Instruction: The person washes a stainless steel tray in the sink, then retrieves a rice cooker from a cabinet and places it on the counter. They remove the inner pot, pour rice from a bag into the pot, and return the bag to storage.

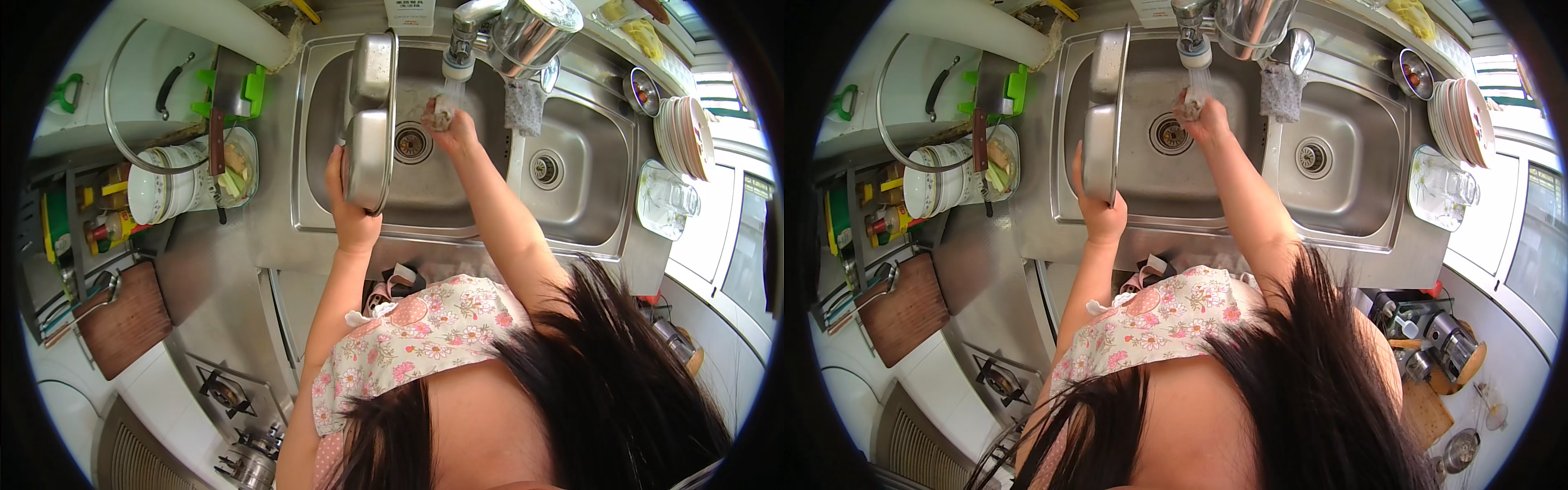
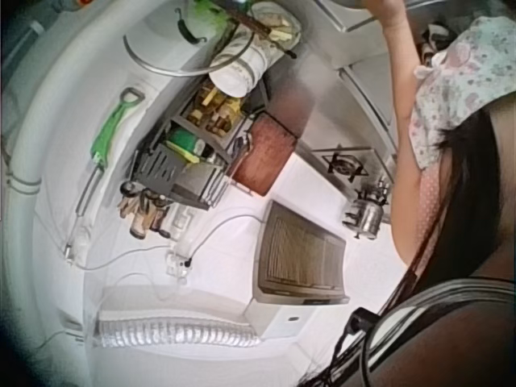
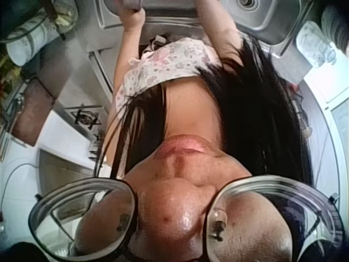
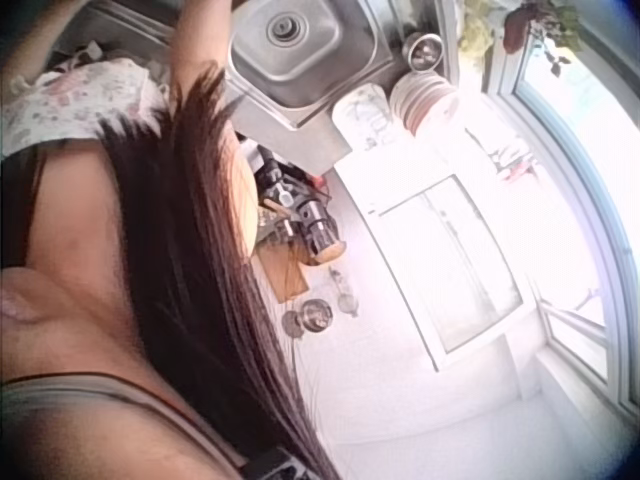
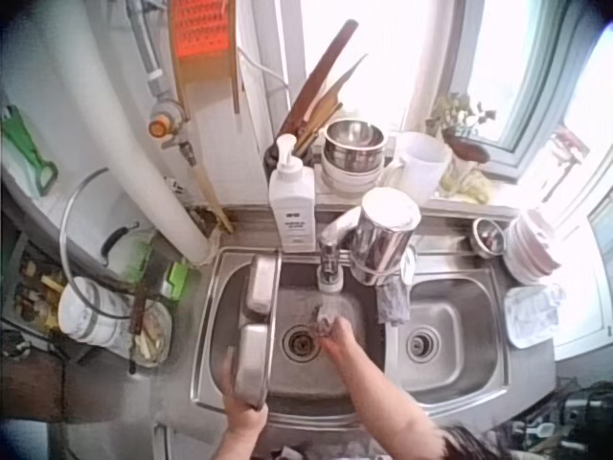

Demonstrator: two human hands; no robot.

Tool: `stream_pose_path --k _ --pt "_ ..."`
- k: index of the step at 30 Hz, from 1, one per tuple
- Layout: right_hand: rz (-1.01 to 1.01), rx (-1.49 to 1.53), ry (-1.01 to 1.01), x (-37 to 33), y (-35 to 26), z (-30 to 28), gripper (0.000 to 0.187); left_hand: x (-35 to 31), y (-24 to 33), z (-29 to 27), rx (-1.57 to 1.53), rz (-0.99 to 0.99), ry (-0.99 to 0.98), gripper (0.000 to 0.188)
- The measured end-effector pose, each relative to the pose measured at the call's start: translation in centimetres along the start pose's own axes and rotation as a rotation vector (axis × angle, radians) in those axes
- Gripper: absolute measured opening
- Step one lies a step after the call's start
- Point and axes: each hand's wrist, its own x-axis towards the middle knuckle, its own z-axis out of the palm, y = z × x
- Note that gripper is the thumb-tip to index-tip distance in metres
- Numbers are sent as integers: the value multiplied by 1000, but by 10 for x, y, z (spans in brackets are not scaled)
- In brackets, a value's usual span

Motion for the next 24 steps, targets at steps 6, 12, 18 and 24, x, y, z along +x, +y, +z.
stream_pose_path --k 6,12,18,24 --pt "-69 -644 190 9 -16 -2 12 -2 -19 2 30 -32 -23 55" --pt "-779 -1837 225 -5 -27 31 31 5 -59 -1 -454 -675 -203 28" --pt "-526 -2328 -130 -17 -44 64 60 39 -76 -14 -775 -1030 -361 28" --pt "-382 -2461 -88 -21 -65 50 38 69 -77 -19 -1072 -1113 -218 35"
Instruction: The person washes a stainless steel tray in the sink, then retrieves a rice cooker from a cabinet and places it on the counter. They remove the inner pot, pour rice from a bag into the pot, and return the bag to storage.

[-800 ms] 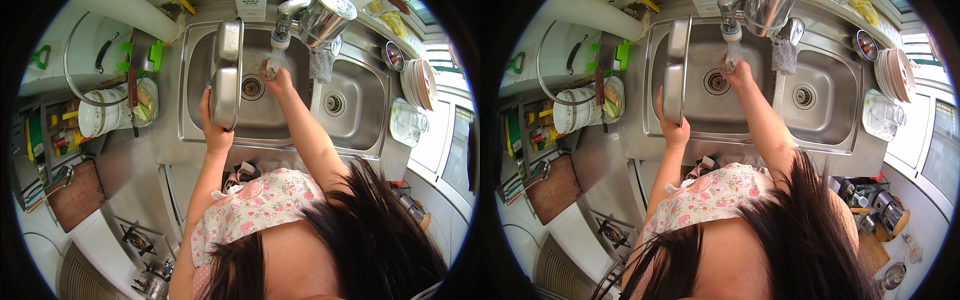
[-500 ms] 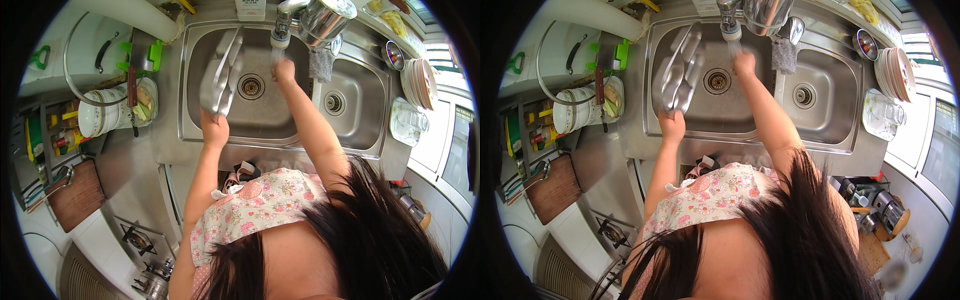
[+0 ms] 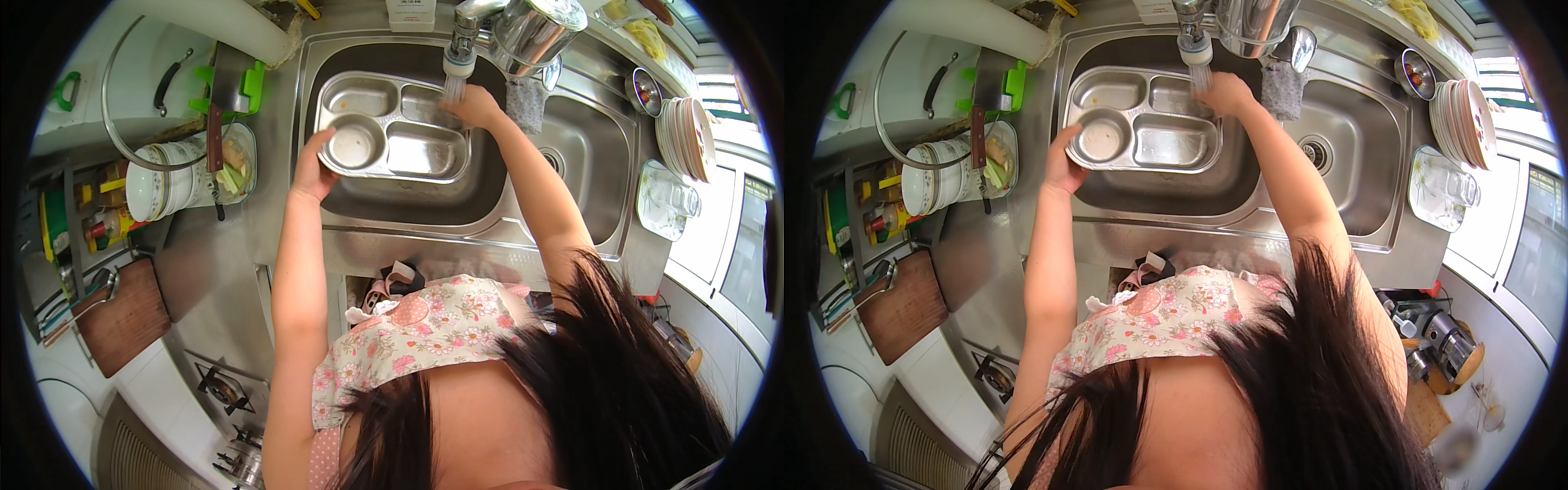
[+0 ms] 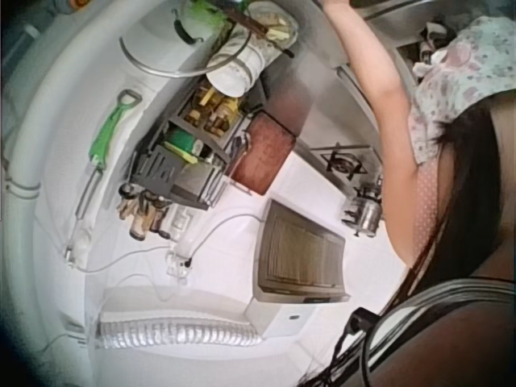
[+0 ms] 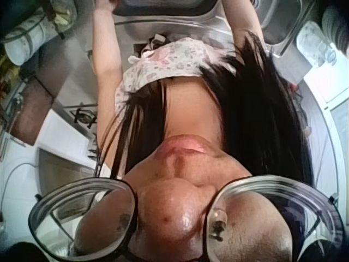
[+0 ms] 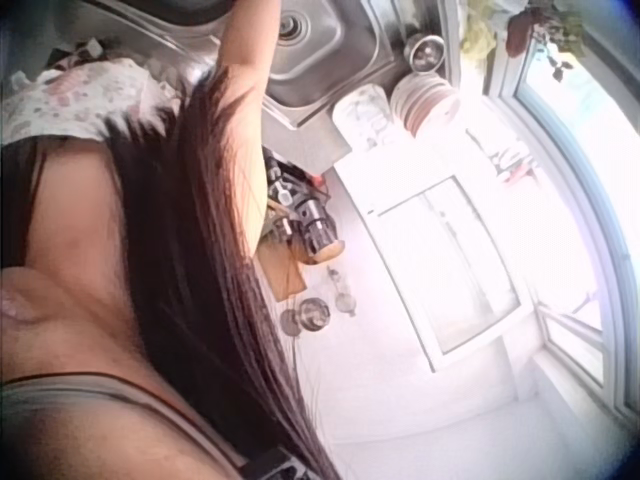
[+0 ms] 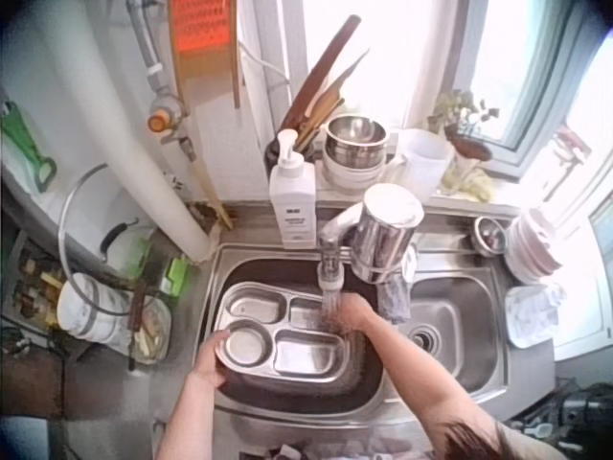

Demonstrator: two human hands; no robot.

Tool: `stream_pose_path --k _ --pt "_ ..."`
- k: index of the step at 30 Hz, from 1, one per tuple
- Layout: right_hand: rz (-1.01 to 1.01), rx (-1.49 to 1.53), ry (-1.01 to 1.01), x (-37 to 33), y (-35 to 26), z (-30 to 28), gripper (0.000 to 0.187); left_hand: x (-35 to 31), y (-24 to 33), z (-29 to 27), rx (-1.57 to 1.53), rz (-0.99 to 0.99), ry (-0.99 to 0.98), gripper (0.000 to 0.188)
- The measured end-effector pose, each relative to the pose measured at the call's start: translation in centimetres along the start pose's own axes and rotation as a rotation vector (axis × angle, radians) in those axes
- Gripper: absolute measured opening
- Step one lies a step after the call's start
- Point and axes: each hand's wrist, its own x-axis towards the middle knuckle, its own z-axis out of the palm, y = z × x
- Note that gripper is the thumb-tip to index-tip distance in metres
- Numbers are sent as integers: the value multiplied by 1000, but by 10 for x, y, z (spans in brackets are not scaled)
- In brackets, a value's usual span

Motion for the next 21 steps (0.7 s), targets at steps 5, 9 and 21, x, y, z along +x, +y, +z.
stream_pose_path --k 5,9,21 --pt "201 348 177 -40 5 35 37 20 -47 13 -225 203 -96 49" --pt "400 548 328 -84 -8 68 37 5 -84 50 -60 263 -36 67" --pt "97 193 699 -108 -24 12 41 6 -93 38 35 -3 -128 82"
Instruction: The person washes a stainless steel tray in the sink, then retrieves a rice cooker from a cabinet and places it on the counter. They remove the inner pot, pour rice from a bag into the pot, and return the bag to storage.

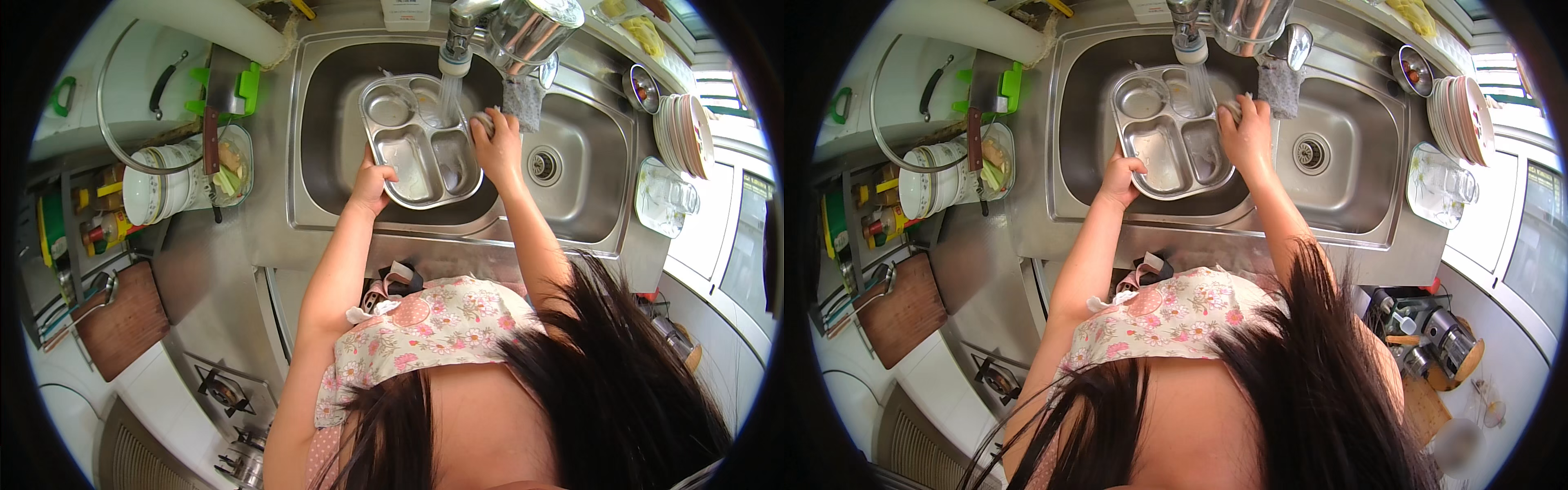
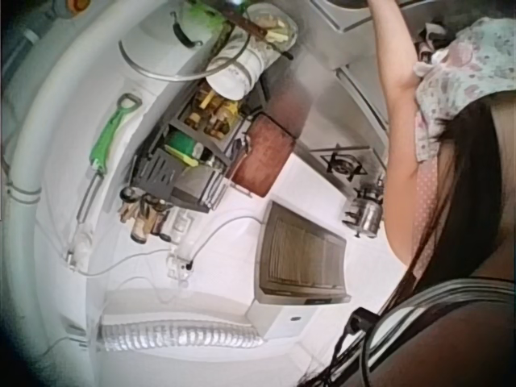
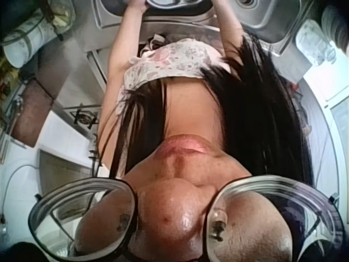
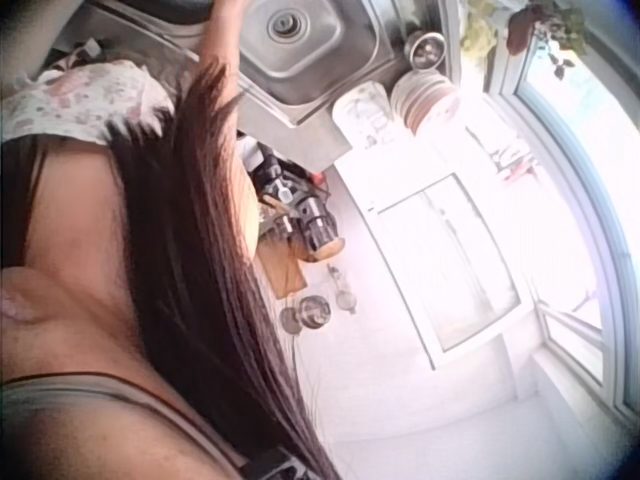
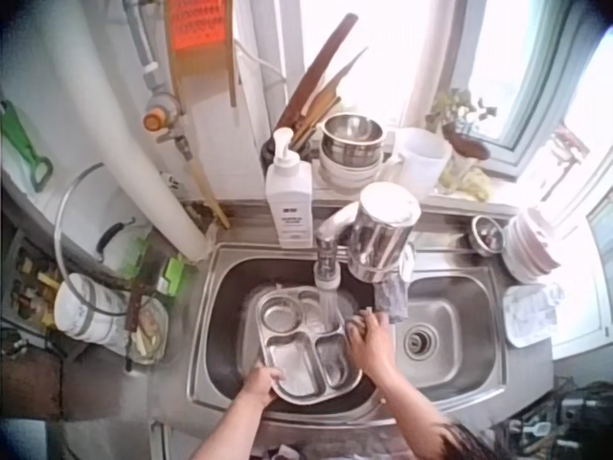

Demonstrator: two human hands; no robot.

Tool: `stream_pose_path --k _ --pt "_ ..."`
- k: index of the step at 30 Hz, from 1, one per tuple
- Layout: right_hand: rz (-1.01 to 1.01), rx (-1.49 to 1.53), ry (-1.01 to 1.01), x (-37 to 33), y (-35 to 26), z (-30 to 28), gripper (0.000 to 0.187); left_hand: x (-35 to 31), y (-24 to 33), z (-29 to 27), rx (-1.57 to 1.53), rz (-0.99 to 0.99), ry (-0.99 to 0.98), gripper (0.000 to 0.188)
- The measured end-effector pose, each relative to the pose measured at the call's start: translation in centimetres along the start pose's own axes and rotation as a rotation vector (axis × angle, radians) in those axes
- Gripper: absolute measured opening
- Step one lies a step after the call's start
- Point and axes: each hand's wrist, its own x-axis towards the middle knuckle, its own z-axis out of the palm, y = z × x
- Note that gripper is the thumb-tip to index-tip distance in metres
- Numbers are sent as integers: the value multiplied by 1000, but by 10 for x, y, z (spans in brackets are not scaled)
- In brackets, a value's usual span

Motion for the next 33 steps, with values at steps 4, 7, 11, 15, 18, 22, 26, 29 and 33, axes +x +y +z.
stream_pose_path --k 4,7,11,15,18,22,26,29,33 --pt "-53 161 -122 24 -4 23 31 -4 5 11 21 -3 -33 79" --pt "-272 71 -363 29 2 40 24 -10 10 18 36 59 -15 76" --pt "-282 216 -640 42 18 62 17 -7 9 10 86 136 -33 74" --pt "-321 -5 -511 40 15 92 19 -14 13 17 90 107 3 74" --pt "-251 -177 -386 50 16 109 17 -13 13 14 119 60 -52 76" --pt "-188 -122 -166 61 9 115 17 -12 12 23 86 34 -46 79" --pt "-45 79 -145 64 6 117 15 -8 22 20 163 19 -74 82" --pt "96 245 -344 64 10 108 18 -7 25 18 175 38 -70 80" --pt "8 112 -719 59 10 87 17 -4 29 13 178 111 -42 78"
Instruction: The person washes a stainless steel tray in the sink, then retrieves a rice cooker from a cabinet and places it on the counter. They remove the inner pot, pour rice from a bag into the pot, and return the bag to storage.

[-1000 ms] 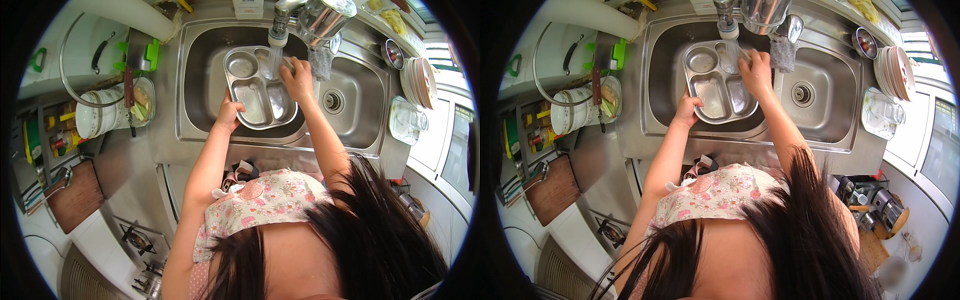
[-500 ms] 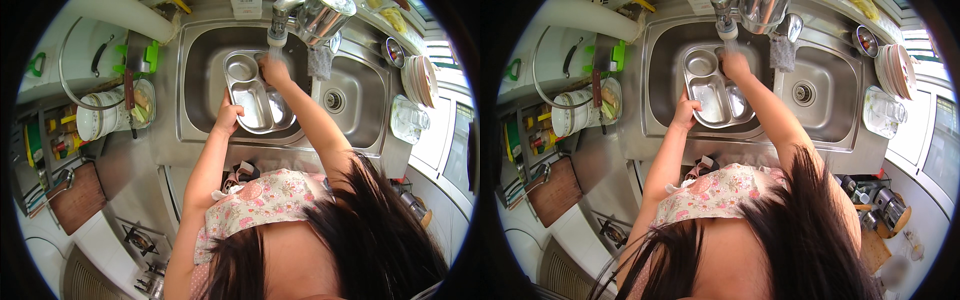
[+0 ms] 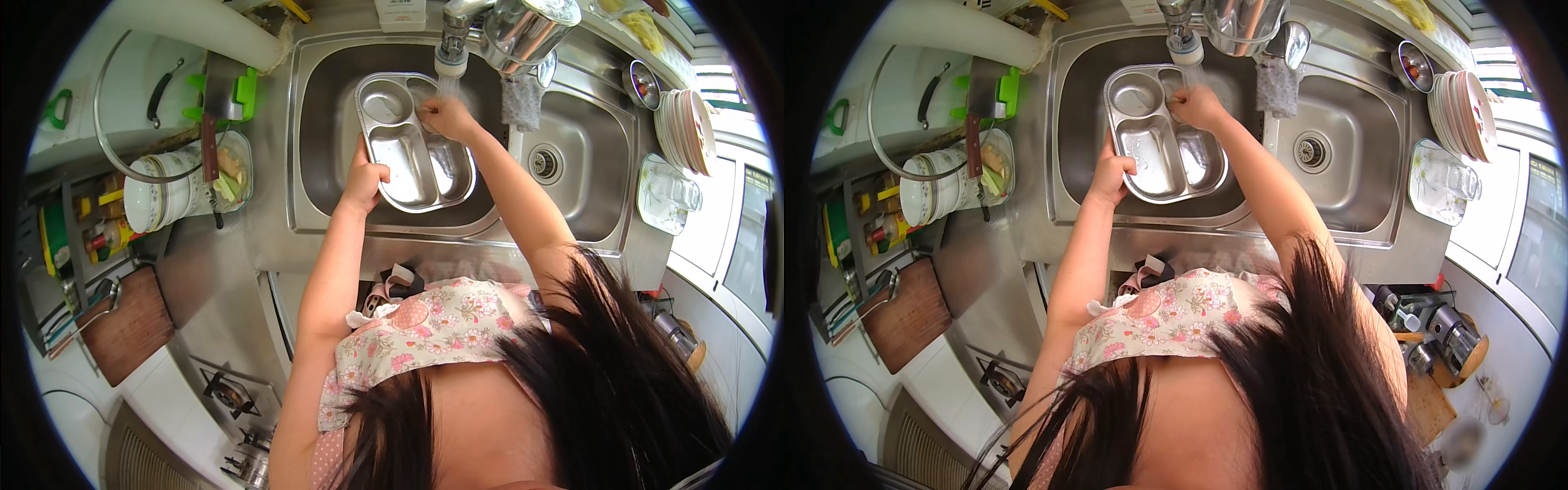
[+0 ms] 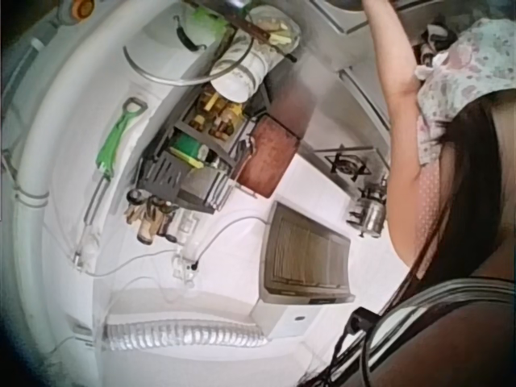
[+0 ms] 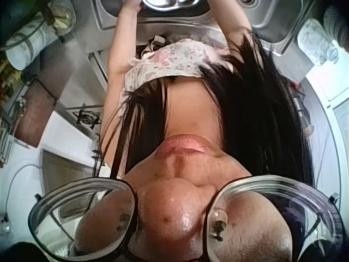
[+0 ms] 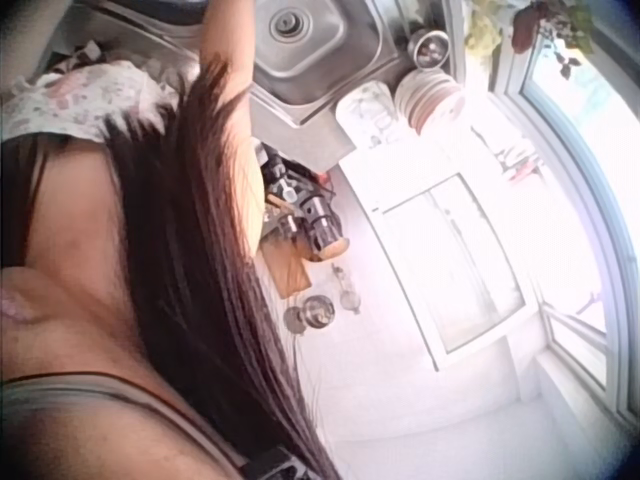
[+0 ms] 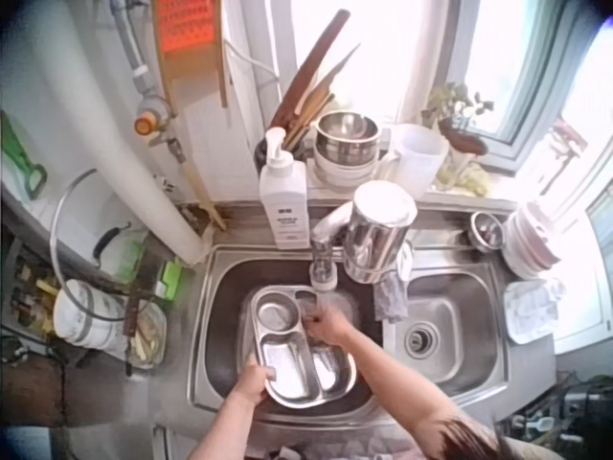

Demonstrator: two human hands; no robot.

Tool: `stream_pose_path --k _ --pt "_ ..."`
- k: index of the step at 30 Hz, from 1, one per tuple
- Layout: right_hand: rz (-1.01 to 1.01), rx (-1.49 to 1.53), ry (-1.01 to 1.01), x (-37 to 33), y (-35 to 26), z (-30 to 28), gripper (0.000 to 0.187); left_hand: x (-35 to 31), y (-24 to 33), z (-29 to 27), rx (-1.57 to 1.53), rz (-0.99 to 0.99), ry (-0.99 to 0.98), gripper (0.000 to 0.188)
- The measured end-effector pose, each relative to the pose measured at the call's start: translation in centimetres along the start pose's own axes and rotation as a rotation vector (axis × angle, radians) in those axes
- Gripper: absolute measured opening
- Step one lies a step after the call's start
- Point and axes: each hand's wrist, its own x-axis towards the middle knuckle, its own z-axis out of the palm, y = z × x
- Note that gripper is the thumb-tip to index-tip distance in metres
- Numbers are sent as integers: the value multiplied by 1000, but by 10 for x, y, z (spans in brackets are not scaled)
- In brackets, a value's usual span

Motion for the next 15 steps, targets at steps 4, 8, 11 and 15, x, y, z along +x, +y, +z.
stream_pose_path --k 4,8,11,15 --pt "-250 -405 2 -21 -4 -14 16 -2 1 -8 44 18 17 77" --pt "-255 -558 162 -23 17 2 21 -1 -2 -8 112 17 -7 75" --pt "-259 -499 347 -10 28 8 25 -6 -2 1 8 -78 -18 74" --pt "-246 -230 597 13 34 15 22 -5 -3 5 71 -38 42 75"
